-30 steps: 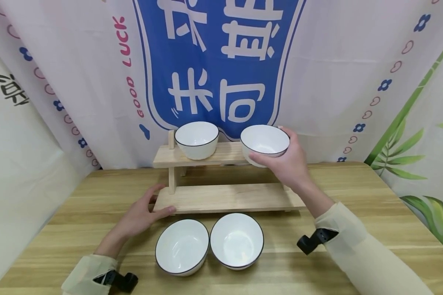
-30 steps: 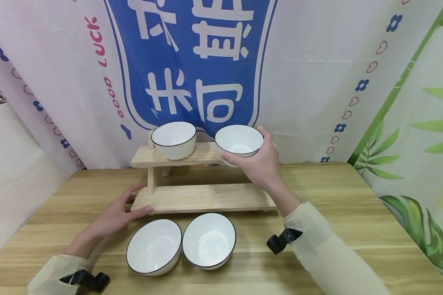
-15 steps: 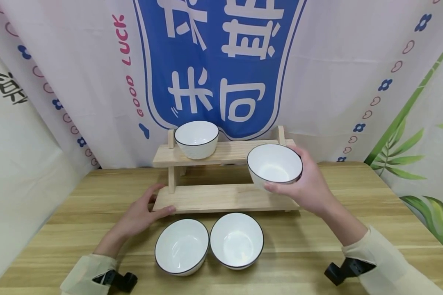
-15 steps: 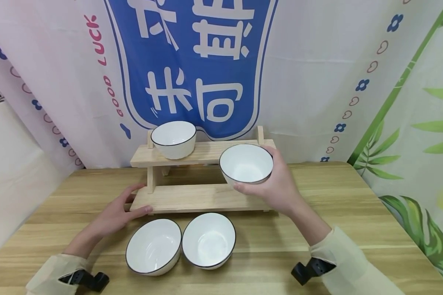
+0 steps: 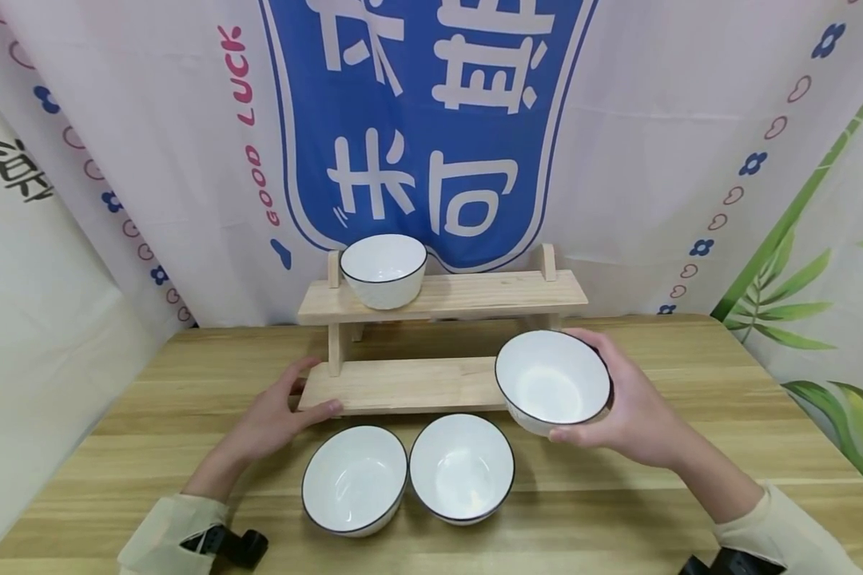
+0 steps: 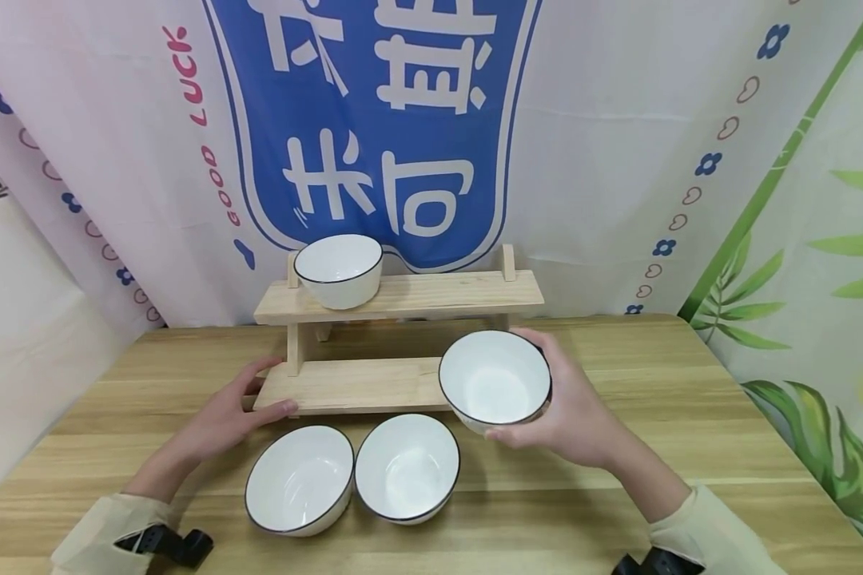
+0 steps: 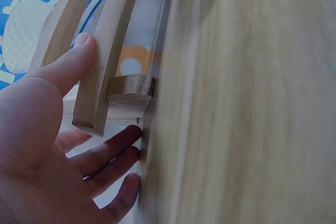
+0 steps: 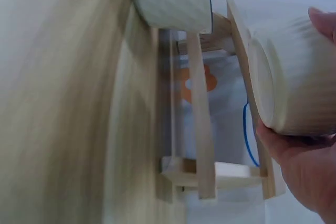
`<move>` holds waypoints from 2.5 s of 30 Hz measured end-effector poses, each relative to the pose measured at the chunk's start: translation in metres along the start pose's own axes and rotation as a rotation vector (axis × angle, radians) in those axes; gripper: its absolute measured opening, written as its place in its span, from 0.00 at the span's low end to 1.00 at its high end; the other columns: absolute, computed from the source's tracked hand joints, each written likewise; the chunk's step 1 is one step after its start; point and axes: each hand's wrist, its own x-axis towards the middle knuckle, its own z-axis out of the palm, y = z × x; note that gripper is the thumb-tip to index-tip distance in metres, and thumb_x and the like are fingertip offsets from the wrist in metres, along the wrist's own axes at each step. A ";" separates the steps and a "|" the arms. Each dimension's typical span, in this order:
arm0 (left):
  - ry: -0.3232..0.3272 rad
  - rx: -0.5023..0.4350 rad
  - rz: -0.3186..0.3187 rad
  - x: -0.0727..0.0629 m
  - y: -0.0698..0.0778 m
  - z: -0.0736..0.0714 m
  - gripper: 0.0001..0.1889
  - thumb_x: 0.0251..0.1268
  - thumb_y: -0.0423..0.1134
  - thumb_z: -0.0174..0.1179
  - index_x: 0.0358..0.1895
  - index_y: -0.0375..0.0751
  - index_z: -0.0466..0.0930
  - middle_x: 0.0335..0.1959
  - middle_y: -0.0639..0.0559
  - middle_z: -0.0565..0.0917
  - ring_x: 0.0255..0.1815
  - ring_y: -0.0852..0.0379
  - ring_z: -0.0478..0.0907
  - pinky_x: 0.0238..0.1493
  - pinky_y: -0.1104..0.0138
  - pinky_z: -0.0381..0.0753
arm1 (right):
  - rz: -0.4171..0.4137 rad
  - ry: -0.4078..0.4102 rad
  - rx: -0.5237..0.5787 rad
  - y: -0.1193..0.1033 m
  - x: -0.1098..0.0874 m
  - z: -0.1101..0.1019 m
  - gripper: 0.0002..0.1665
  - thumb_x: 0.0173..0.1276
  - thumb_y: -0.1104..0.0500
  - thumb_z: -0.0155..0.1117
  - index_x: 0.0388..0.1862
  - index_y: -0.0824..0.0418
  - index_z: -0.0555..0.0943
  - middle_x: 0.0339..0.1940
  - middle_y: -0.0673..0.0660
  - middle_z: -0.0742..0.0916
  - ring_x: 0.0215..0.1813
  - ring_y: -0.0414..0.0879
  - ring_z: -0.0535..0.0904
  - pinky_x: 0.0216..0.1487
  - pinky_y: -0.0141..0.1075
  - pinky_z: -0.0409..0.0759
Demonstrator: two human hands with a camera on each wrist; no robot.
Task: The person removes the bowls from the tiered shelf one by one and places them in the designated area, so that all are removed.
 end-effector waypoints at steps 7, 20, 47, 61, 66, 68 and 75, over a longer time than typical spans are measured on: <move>-0.001 0.002 -0.004 0.000 -0.001 0.000 0.54 0.69 0.68 0.68 0.87 0.50 0.49 0.75 0.26 0.72 0.75 0.29 0.71 0.67 0.37 0.75 | -0.023 -0.066 -0.002 0.015 -0.017 -0.004 0.68 0.43 0.58 0.94 0.81 0.54 0.64 0.72 0.60 0.78 0.63 0.39 0.80 0.63 0.29 0.80; -0.007 0.008 -0.002 0.000 -0.001 -0.001 0.53 0.69 0.68 0.68 0.87 0.51 0.50 0.75 0.26 0.72 0.75 0.30 0.72 0.67 0.37 0.76 | -0.060 -0.155 0.014 0.036 -0.035 -0.004 0.66 0.42 0.57 0.95 0.78 0.53 0.66 0.70 0.57 0.79 0.64 0.36 0.78 0.64 0.28 0.78; -0.008 -0.008 -0.015 0.001 0.000 0.000 0.55 0.68 0.68 0.68 0.88 0.50 0.49 0.76 0.26 0.71 0.76 0.30 0.71 0.69 0.35 0.74 | 0.008 -0.313 -0.012 0.047 -0.046 -0.004 0.66 0.44 0.51 0.94 0.79 0.49 0.64 0.68 0.51 0.81 0.64 0.38 0.79 0.63 0.29 0.77; -0.009 -0.004 -0.006 0.001 0.001 -0.001 0.54 0.68 0.69 0.68 0.88 0.50 0.49 0.76 0.27 0.71 0.76 0.30 0.71 0.69 0.35 0.74 | -0.051 -0.292 -0.117 0.012 -0.015 -0.024 0.47 0.59 0.50 0.87 0.74 0.60 0.76 0.66 0.55 0.87 0.63 0.44 0.85 0.65 0.37 0.83; -0.012 -0.013 -0.005 0.000 0.001 -0.001 0.54 0.69 0.68 0.67 0.88 0.51 0.49 0.76 0.27 0.71 0.76 0.30 0.71 0.69 0.35 0.73 | -0.097 -0.184 -0.087 -0.002 0.008 -0.021 0.33 0.65 0.57 0.83 0.67 0.59 0.81 0.59 0.57 0.89 0.59 0.46 0.87 0.62 0.34 0.85; -0.012 -0.017 -0.006 0.000 0.000 -0.001 0.54 0.69 0.68 0.67 0.88 0.51 0.49 0.76 0.27 0.71 0.76 0.30 0.71 0.69 0.35 0.73 | -0.094 -0.164 -0.068 -0.006 0.017 -0.018 0.32 0.66 0.57 0.82 0.67 0.58 0.80 0.59 0.57 0.89 0.59 0.49 0.86 0.62 0.34 0.85; -0.008 -0.014 0.003 -0.001 0.000 -0.001 0.54 0.69 0.68 0.67 0.88 0.51 0.49 0.76 0.26 0.71 0.76 0.30 0.71 0.69 0.35 0.73 | -0.039 -0.103 0.082 -0.014 0.041 -0.002 0.47 0.67 0.62 0.80 0.79 0.62 0.67 0.67 0.60 0.83 0.63 0.53 0.85 0.64 0.33 0.84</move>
